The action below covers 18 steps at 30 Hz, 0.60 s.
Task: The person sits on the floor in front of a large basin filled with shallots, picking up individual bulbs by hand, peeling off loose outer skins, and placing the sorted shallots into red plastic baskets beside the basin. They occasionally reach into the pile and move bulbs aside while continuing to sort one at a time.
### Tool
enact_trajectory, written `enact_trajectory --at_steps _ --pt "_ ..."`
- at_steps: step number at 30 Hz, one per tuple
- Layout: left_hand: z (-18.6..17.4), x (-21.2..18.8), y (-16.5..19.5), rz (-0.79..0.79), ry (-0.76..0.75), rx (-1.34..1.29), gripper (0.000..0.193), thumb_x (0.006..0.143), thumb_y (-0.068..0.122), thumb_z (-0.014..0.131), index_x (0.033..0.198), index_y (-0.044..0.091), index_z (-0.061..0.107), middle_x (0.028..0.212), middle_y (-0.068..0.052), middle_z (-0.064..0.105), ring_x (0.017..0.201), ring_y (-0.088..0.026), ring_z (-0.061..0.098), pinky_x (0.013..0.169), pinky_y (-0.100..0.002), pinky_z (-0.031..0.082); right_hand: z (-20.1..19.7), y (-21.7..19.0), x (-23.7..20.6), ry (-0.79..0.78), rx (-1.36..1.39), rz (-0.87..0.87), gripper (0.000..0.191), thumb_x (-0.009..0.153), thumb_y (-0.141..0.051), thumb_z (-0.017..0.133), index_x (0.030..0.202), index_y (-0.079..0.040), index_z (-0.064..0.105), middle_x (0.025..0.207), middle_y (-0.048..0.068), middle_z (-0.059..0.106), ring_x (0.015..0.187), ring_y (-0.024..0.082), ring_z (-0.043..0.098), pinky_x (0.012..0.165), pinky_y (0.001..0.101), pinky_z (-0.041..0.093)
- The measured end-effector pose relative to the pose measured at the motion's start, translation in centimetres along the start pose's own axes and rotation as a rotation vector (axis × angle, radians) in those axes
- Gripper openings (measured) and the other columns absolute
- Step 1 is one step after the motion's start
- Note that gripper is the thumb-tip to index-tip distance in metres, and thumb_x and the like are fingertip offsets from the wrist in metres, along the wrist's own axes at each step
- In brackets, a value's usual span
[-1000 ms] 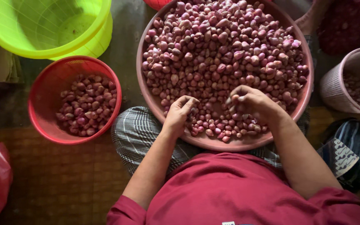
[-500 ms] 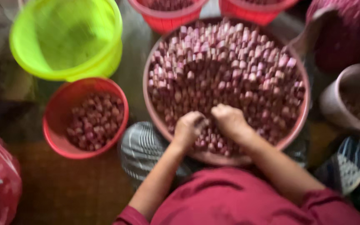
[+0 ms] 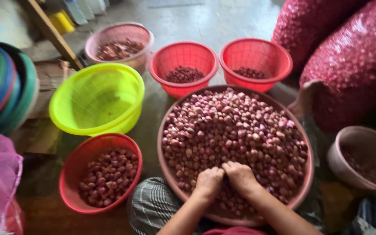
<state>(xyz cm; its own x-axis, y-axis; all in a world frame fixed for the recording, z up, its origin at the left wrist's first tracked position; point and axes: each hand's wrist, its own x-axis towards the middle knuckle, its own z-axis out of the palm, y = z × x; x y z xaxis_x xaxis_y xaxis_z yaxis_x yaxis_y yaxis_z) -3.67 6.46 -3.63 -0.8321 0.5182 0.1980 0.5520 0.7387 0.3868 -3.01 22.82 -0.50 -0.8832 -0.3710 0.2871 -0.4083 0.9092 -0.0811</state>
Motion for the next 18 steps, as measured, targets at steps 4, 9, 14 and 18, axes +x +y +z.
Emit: enact_trajectory --at_steps 4,9,14,18 --pt "0.0 0.0 -0.3 0.015 0.003 0.02 0.007 0.087 0.01 0.059 0.092 0.01 0.065 0.091 -0.013 0.068 0.084 -0.033 0.069 0.071 -0.045 0.058 -0.7 0.9 0.0 -0.101 0.144 0.153 0.013 0.082 -0.02 0.071 0.09 -0.011 0.068 0.086 0.008 0.071 0.081 0.026 0.071 0.067 0.0378 0.058" --pt "0.5 -0.9 -0.9 0.015 -0.019 0.115 0.007 0.087 0.013 0.058 0.091 0.01 0.063 0.089 -0.012 0.067 0.082 -0.032 0.069 0.069 -0.045 0.058 -1.7 4.7 -0.8 -0.197 1.203 0.45 0.017 0.089 -0.019 0.075 0.096 -0.004 0.071 0.082 0.008 0.074 0.073 0.018 0.067 0.066 0.0324 0.058" --pt "-0.5 -1.8 -0.4 0.042 -0.063 0.008 0.007 0.089 0.011 0.058 0.094 0.01 0.062 0.094 -0.012 0.069 0.087 -0.034 0.07 0.071 -0.047 0.057 -3.0 6.0 -3.0 -0.228 1.939 0.682 0.021 0.091 -0.007 0.067 0.112 -0.003 0.068 0.101 0.009 0.073 0.096 0.02 0.07 0.083 0.0335 0.058" --pt "-3.2 -1.5 0.0 -0.094 -0.063 -0.16 0.025 0.092 0.028 0.071 0.096 0.004 0.063 0.096 -0.015 0.071 0.088 -0.036 0.068 0.072 -0.048 0.055 -4.1 5.1 -2.7 -0.219 2.091 0.712 0.029 0.093 -0.006 0.061 0.121 -0.001 0.067 0.105 0.013 0.074 0.098 0.021 0.071 0.09 0.0331 0.057"
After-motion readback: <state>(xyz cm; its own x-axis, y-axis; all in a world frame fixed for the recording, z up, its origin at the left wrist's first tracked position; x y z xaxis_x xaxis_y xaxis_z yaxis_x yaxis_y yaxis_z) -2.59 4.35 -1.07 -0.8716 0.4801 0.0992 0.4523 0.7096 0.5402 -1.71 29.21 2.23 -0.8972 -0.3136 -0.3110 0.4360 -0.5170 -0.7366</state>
